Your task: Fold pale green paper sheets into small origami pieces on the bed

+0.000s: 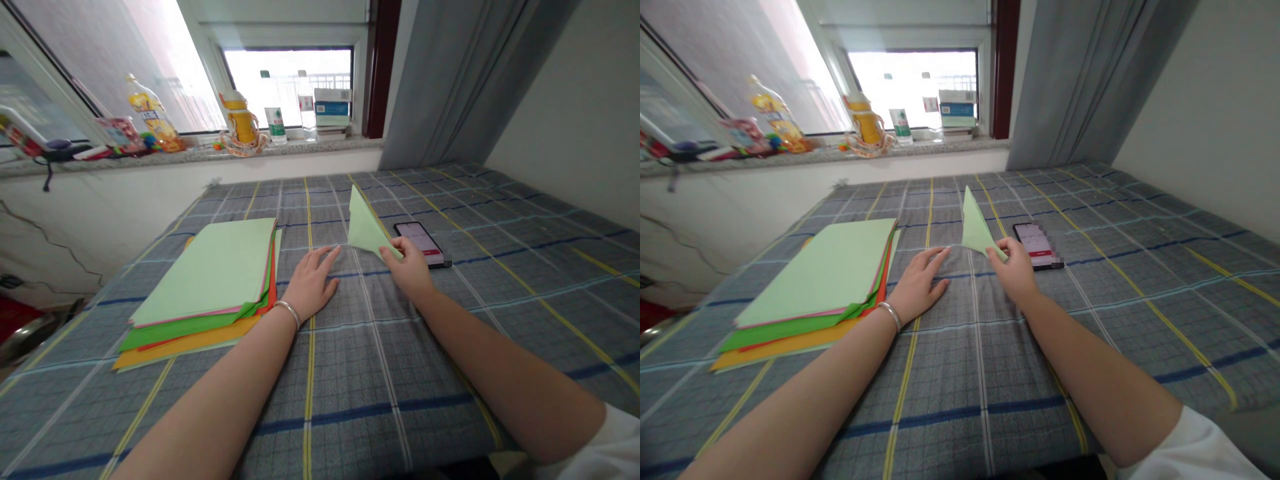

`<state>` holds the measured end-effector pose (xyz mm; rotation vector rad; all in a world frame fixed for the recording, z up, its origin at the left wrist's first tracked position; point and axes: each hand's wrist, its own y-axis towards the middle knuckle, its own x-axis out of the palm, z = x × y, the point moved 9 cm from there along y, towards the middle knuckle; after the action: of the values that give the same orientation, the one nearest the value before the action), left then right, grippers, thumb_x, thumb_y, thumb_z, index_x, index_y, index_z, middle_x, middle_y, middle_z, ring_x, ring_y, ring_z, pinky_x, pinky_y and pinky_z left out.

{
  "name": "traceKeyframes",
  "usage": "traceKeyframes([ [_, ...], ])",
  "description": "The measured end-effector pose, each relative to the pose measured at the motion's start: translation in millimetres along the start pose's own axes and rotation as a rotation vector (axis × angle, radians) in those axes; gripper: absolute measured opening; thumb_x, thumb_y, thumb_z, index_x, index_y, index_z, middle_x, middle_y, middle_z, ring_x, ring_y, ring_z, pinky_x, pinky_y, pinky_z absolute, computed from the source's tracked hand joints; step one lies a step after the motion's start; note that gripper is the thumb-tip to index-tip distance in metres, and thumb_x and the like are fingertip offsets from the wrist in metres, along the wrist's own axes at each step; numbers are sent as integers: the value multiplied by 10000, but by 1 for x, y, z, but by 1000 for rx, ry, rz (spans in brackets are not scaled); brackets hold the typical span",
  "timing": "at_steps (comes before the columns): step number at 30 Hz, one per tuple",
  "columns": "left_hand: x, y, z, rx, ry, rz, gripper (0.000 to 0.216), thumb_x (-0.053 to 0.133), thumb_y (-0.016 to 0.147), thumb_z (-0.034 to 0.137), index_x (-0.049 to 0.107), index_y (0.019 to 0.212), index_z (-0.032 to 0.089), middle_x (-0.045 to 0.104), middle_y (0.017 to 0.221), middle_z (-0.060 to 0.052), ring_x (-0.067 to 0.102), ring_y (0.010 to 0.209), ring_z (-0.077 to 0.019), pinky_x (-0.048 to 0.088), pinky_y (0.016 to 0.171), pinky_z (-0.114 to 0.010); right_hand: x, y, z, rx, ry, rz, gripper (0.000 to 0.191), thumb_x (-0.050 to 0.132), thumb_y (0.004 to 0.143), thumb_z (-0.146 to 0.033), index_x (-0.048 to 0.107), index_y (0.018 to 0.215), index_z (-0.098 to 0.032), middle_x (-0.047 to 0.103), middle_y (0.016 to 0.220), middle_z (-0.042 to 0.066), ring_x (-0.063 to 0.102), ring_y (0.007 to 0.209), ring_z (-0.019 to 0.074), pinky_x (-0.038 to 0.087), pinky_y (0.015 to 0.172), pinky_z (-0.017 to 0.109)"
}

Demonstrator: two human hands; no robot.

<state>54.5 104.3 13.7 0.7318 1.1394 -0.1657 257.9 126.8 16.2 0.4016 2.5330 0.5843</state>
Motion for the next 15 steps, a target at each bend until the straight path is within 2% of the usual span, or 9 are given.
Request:
traceKeyframes([
  [2, 2, 1, 3, 30, -65, -12, 648, 509, 863, 263, 237, 1448, 193, 387, 1404, -118, 364, 1297, -254, 305, 1107, -443, -2, -3, -22, -190, -115, -2, 152, 570, 797, -355, 542, 766, -209, 615, 797, 43, 563, 790, 206, 451, 752, 349],
  [6, 5, 1, 6, 61, -174, -44, 674, 480, 878, 234, 157, 1467, 188, 375, 1432, -120, 367, 1312, -234, 319, 1105, -427, 22, -18, -52, -461, -264, -246, 57, 585, 806, -259, 560, 775, -219, 639, 874, 53, 545, 919, 225, 414, 864, 370],
  [11, 5, 1, 2, 22, -184, -38, 617, 473, 880, 220, 231, 1446, 185, 455, 1379, -120, 435, 1263, -237, 355, 1073, -430, 45, -32, -55, -539, -326, -487, 32, 612, 794, -225, 597, 822, -220, 654, 954, 44, 536, 989, 222, 421, 882, 361],
  [15, 1, 1, -3, -21, -207, 6, 559, 414, 926, 288, 240, 1444, 167, 507, 1329, -129, 486, 1211, -229, 394, 1033, -423, 56, -41, -52, -597, -299, -618, 182, 585, 754, -103, 623, 874, -234, 660, 1033, 24, 538, 1043, 209, 415, 913, 361],
])
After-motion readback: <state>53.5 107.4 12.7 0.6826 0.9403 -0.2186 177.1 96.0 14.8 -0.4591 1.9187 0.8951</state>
